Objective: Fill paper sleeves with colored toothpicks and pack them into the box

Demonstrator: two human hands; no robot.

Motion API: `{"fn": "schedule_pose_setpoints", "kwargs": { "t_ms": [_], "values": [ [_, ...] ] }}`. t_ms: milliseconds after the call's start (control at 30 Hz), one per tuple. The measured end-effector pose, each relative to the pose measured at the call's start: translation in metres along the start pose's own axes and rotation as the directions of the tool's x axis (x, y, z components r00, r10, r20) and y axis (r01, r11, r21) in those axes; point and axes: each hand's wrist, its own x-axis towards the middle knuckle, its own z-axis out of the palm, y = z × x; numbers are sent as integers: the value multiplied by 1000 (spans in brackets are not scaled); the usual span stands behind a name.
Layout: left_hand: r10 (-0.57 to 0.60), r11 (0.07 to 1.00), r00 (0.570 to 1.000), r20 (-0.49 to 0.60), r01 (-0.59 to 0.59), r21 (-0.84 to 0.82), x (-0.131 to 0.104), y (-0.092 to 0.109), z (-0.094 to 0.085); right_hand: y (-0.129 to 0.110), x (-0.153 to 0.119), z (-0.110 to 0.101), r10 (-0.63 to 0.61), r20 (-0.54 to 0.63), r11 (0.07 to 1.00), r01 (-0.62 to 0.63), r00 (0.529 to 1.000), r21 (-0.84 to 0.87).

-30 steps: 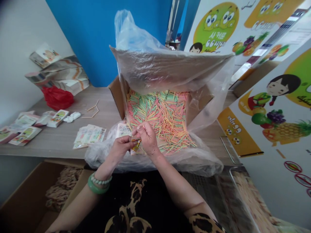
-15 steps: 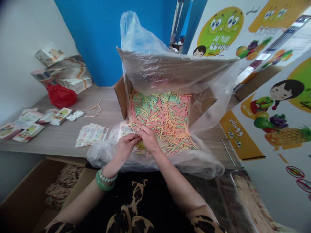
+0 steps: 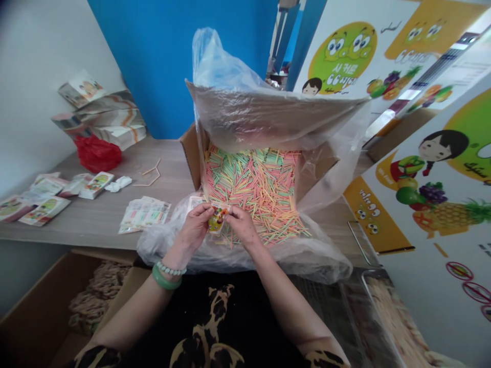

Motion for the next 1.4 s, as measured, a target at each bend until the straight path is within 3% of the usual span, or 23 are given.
{"fn": "schedule_pose_setpoints", "kwargs": {
  "t_ms": [100, 233, 367, 433, 500, 633, 767, 933, 1033, 1200, 1267, 1400],
  "values": [
    [29, 1000, 999, 37, -29, 11, -2, 0, -1, 0, 2, 1, -88, -124, 985, 67, 988, -161],
    [-75, 992, 991, 111, 63, 109, -10, 3, -5, -4, 0, 7, -98, -13, 962, 91, 995, -258],
    [-52, 984, 998, 33, 45, 172, -17, 11, -12, -2, -2, 14, -56, 50, 970, 67, 997, -234],
    [-51, 978, 999, -10, 52, 202, -18, 16, -19, -1, -4, 11, -40, 88, 951, 65, 995, -302],
    [-40, 975, 997, -59, 52, 217, -19, 21, -30, -1, -8, 4, -25, 102, 863, 73, 994, -499],
    [19, 958, 999, -50, -4, 285, -27, 19, -53, -5, -23, -1, 56, 164, 500, 114, 985, -859],
    [45, 879, 999, -6, -37, 475, -36, 4, -73, -2, -27, 20, 80, 187, 260, 161, 979, -952],
    [28, 839, 999, -37, -3, 545, -36, -9, -89, 8, -8, 47, 72, 220, 119, 211, 973, -970],
    [-6, 879, 1000, -17, 13, 478, -38, -9, -91, 11, -2, 45, 94, 204, 141, 190, 974, -972],
    [-62, 935, 995, -76, 85, 345, -47, -1, -81, 6, -3, 23, 88, 15, 328, -15, 996, -945],
    [-7, 921, 997, -73, 35, 388, -47, 3, -77, 4, -1, 18, 89, -57, 354, -85, 994, -931],
    [190, 821, 982, 17, -168, 546, -47, 10, -73, 5, 7, 17, 40, -50, 395, -62, 998, -917]
  ]
}}
